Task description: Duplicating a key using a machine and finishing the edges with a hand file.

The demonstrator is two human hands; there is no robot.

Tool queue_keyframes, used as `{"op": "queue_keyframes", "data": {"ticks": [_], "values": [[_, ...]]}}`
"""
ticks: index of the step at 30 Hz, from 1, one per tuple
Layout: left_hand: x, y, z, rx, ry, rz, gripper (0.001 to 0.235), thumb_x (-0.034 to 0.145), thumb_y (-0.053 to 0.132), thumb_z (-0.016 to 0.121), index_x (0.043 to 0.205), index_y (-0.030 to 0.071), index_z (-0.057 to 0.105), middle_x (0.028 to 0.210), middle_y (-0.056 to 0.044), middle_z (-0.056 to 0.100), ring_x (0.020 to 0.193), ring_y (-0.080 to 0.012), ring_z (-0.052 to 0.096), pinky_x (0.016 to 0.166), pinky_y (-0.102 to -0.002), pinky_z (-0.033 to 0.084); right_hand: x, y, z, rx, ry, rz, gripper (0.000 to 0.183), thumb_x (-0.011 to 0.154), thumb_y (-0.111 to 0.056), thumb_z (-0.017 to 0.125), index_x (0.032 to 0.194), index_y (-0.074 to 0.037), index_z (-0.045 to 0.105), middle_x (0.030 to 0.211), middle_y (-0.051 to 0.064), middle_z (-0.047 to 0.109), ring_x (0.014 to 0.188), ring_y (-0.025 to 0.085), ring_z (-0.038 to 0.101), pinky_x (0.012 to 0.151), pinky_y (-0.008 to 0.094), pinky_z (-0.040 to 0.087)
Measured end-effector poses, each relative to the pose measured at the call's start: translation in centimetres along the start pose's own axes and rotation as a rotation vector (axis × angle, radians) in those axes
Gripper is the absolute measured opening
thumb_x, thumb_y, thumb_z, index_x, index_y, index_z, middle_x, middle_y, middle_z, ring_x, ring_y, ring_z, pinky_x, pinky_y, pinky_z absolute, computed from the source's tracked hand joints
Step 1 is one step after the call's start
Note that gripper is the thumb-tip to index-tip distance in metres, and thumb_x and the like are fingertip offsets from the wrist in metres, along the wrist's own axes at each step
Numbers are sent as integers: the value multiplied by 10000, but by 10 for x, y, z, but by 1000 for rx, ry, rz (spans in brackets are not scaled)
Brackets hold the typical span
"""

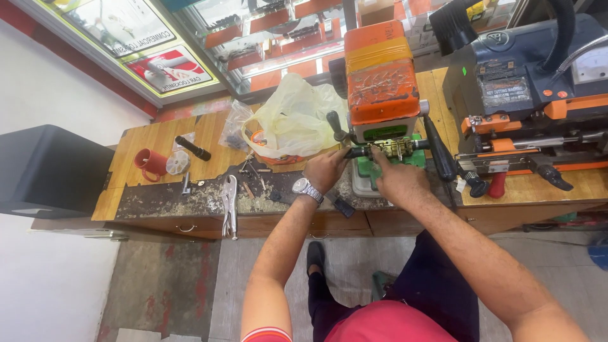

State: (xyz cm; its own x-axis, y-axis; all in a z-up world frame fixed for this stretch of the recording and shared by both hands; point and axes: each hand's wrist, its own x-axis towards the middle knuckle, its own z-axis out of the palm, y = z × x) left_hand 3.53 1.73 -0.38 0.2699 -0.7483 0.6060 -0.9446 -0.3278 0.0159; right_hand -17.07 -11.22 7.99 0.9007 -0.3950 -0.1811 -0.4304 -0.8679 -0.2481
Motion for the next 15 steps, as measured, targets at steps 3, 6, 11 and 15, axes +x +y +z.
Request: {"op": "queue_keyframes", "data": {"ticks": [3, 6, 11, 15], "values": [[-1, -2, 3, 10, -21, 7, 277, 913, 383, 684, 1190, 369, 678, 870, 43, 741, 727, -182, 753, 623, -304, 607, 0, 1, 0, -13, -7, 4, 688, 957, -311, 551, 1602, -191, 344, 741, 124, 759, 718, 329, 790, 688, 527, 628], [5, 2, -8, -73, -147, -73, 241, 927, 355, 682, 1165, 329, 699, 870, 12, 751, 760, -219, 764, 650, -342, 618, 0, 0, 1, -30, 5, 0, 677, 951, -313, 561, 1586, -187, 363, 735, 115, 756, 702, 326, 789, 673, 523, 628], [8, 6, -15, -256, -284, -259, 261, 924, 406, 675, 1163, 305, 690, 873, 3, 751, 839, -258, 764, 711, -408, 624, -3, -4, -6, -21, -1, 10, 644, 954, -307, 559, 1565, -180, 397, 754, 128, 760, 727, 337, 792, 684, 532, 626], [12, 32, -27, -144, -43, -304, 328, 805, 477, 742, 1111, 382, 671, 801, 92, 639, 725, -164, 720, 632, -321, 598, -4, -4, -5, -21, 2, 9, 657, 950, -305, 560, 1570, -183, 382, 753, 128, 758, 735, 336, 793, 692, 535, 626]]}}
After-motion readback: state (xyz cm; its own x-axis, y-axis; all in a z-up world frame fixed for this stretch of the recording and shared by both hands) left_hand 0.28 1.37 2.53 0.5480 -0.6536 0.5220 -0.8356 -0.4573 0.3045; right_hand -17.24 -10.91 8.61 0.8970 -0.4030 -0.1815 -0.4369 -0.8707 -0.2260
